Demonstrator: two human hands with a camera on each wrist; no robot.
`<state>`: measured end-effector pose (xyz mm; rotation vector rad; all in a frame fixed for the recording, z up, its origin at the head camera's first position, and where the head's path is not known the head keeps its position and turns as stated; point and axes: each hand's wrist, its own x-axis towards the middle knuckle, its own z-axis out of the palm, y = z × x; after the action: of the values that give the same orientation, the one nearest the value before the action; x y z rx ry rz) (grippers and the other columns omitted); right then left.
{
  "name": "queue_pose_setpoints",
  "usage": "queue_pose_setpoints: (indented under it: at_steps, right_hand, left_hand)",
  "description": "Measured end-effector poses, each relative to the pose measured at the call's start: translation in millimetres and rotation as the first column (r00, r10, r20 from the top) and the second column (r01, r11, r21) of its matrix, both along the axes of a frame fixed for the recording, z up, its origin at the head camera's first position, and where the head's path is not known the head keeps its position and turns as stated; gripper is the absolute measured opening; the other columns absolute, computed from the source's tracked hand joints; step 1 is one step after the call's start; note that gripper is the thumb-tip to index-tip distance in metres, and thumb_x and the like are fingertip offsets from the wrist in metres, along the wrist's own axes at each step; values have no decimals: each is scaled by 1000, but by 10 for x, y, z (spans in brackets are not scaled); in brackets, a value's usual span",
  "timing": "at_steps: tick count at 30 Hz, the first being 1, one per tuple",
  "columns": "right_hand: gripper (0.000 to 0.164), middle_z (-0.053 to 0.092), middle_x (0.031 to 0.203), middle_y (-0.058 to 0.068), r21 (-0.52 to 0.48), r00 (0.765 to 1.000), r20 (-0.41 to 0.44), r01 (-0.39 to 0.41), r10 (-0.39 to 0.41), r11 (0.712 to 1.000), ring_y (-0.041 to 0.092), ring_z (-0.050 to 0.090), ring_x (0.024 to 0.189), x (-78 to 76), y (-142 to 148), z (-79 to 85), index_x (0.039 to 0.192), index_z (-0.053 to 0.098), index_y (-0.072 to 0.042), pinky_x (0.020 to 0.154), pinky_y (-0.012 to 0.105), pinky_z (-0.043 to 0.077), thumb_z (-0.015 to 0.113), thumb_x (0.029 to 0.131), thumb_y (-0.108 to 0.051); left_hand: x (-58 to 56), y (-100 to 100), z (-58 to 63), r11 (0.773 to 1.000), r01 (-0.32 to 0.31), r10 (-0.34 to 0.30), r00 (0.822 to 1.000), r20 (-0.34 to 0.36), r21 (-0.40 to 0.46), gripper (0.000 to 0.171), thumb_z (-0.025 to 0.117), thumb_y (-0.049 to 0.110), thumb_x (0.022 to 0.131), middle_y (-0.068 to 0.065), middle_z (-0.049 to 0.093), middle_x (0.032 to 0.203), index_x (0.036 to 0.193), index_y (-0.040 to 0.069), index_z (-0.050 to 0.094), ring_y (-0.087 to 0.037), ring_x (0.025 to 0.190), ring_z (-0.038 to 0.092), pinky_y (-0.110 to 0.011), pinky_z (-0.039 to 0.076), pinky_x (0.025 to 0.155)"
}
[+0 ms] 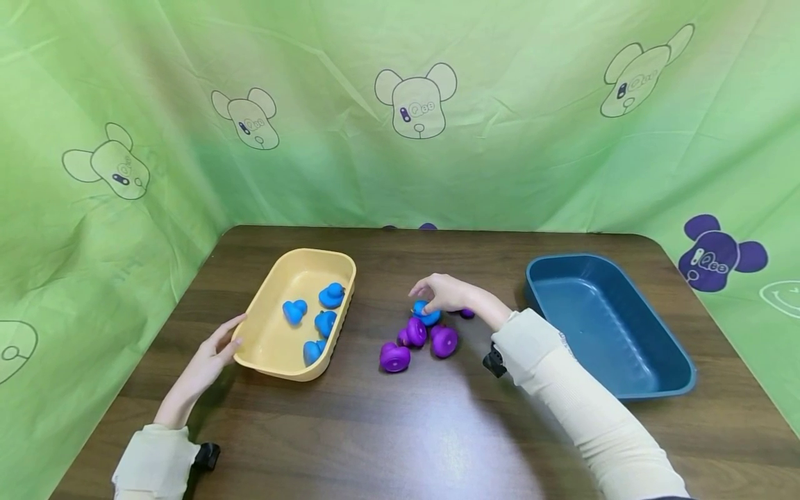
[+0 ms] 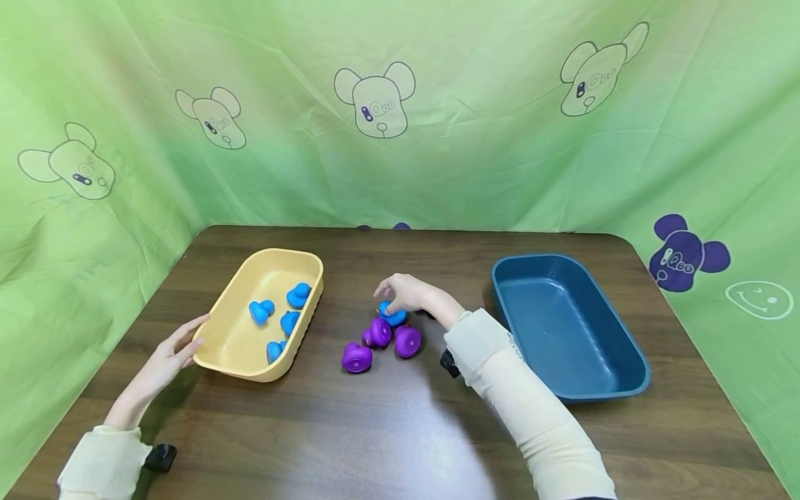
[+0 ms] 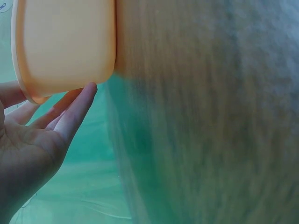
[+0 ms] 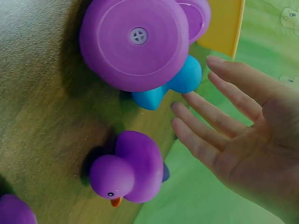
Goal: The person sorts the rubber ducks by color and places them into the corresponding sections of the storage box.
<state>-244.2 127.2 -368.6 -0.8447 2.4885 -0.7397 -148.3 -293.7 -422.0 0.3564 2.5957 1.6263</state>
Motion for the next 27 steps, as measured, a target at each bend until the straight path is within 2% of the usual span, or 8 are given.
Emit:
queue_pose_setpoints:
  at_steps: [7, 14, 27]
  right_hand:
    - [38, 58, 109, 22, -3, 999, 30, 10, -10, 1000, 32, 54, 100, -6, 16, -64, 111, 56, 6, 87, 37, 42, 61, 74, -1]
    - [38, 58, 109, 21, -28, 999, 47, 16, -15, 999, 33, 54, 102, 1, 32, -114, 110, 56, 7, 87, 37, 42, 62, 74, 0]
    - [36, 59, 109, 18, -18, 999, 21, 35, -34, 999, 31, 56, 99, -8, 45, -193, 110, 58, 6, 84, 35, 44, 62, 75, -1]
  left_hand:
    - [1, -4, -1, 1000, -3, 3, 1000, -1, -9, 44, 40, 8, 94, -34, 46, 114, 134, -5, 27, -4, 81, 54, -22, 45, 65]
    - [-8, -20, -8, 1000, 10, -10, 1000, 3, -20, 45, 39, 11, 95, -33, 41, 122, 134, -4, 26, -2, 85, 53, -21, 45, 67]
    - [-10, -17, -22, 1000, 11, -11, 1000, 12, 4, 45, 38, 11, 95, -36, 44, 115, 135, -5, 26, -6, 86, 55, -21, 47, 69]
